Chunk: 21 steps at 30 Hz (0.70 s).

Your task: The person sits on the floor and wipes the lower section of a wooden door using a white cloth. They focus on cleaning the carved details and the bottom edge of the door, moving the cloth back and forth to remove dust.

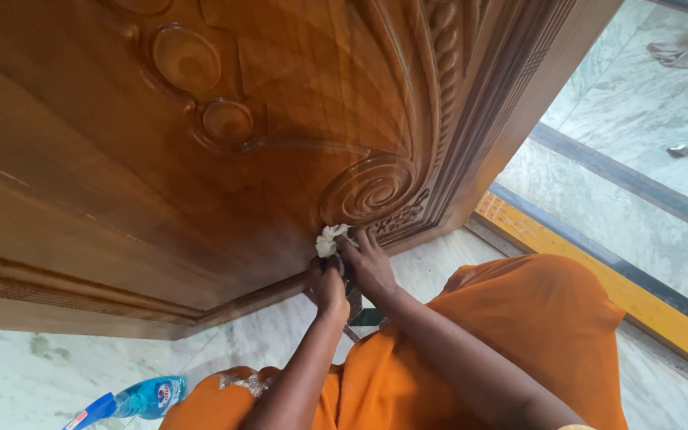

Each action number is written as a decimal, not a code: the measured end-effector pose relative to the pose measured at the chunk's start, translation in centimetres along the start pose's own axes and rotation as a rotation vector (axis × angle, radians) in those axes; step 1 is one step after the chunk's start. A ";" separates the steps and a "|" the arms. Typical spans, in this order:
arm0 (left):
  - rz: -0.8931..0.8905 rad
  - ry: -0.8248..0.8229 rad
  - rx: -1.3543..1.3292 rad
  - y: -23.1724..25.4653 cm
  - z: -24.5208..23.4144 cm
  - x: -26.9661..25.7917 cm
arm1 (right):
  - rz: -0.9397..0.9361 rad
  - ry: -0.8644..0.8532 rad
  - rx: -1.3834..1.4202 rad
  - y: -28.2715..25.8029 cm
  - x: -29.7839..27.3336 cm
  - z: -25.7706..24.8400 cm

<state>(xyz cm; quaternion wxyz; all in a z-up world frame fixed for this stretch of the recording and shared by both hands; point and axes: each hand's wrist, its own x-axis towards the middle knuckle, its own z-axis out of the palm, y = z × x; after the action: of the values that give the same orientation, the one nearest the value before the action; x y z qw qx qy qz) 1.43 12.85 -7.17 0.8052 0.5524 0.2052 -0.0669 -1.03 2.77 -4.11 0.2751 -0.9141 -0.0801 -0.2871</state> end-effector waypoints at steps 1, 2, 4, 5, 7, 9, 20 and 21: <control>-0.017 -0.023 -0.010 0.0 0.2 0.0 | 0.002 0.006 0.006 0.4 -0.3 0.3; -0.035 -0.045 -0.019 -0.2 0.4 0.1 | 0.011 0.005 0.000 0.7 -0.5 0.6; -0.065 -0.047 0.039 -0.7 0.4 0.5 | 0.028 0.005 -0.014 1.3 -0.9 0.9; -0.076 -0.027 0.108 -1.1 0.3 0.8 | 0.054 -0.007 0.020 1.6 -1.1 0.9; -0.076 -0.042 0.153 -2.6 0.2 1.7 | 0.109 -0.027 0.090 1.9 -1.4 0.8; -0.051 -0.111 0.105 -4.5 0.2 2.6 | 0.106 -0.049 0.067 1.9 -1.7 0.9; -0.056 -0.248 0.171 -7.1 0.1 3.4 | 0.373 -0.120 0.258 4.4 -2.8 2.3; -0.044 -0.263 0.195 -7.0 0.2 3.3 | 0.377 -0.100 0.275 4.4 -2.7 2.4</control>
<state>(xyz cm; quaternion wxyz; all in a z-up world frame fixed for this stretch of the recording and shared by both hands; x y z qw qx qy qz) 2.15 10.37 -14.51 0.7661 0.6097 0.1024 -0.1757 -0.77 0.40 -9.31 0.4416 -0.8797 0.0401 -0.1715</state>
